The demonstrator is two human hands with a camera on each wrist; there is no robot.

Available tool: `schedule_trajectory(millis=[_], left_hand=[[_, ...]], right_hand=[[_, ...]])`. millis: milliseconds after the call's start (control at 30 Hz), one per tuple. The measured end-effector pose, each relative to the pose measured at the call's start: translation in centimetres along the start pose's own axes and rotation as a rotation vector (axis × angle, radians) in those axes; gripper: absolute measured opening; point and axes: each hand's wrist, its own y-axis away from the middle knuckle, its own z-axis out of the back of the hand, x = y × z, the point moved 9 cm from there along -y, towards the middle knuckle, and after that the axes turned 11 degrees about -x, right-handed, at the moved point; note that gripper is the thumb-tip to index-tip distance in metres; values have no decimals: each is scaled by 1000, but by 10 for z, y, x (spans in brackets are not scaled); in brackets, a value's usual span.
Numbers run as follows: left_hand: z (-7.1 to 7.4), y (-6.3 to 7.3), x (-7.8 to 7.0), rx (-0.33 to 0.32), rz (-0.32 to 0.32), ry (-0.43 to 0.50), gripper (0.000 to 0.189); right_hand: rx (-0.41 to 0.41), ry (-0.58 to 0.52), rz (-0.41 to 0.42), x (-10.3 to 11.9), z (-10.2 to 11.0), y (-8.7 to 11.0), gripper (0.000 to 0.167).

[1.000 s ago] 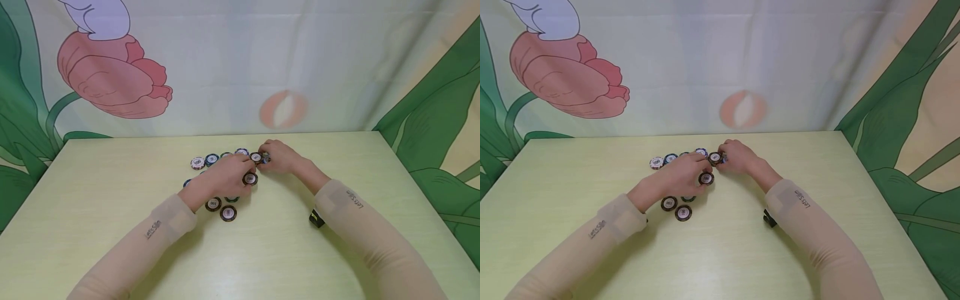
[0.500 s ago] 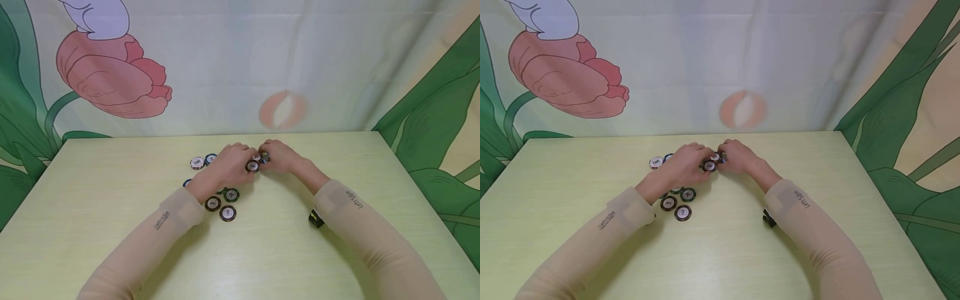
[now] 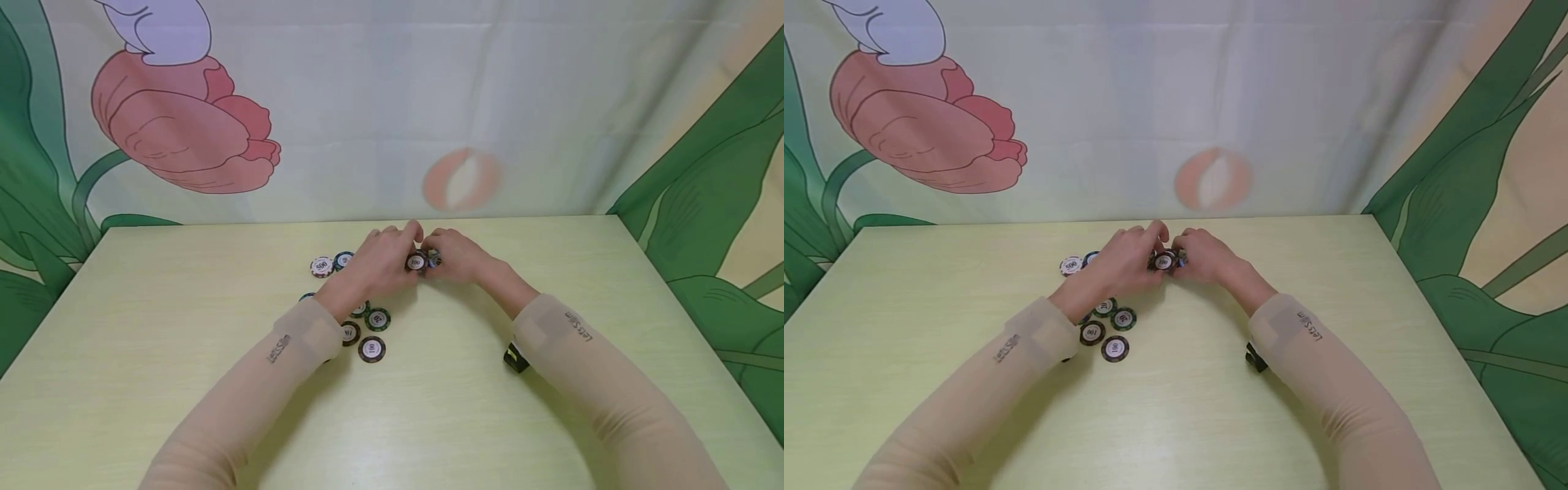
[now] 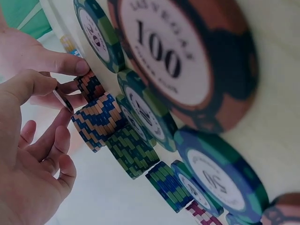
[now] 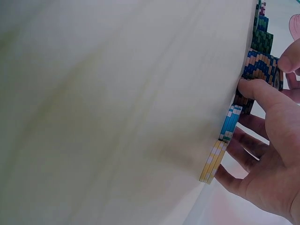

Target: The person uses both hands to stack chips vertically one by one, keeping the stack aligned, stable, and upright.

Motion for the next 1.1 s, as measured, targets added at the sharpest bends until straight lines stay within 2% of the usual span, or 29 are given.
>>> schedule_trajectory(millis=[200, 533, 933, 1100], left_hand=[[-4, -5, 6, 7, 53, 5, 46], [-14, -10, 11, 26, 83, -15, 48], [-16, -9, 9, 46, 72, -51, 44], [-17, -8, 12, 68, 83, -91, 49]], right_hand=[[-13, -9, 18, 1, 1, 0, 36], [-21, -17, 21, -1, -1, 0, 36], [-21, -5, 22, 0, 0, 0, 39], [-16, 0, 26, 1, 0, 1, 39]])
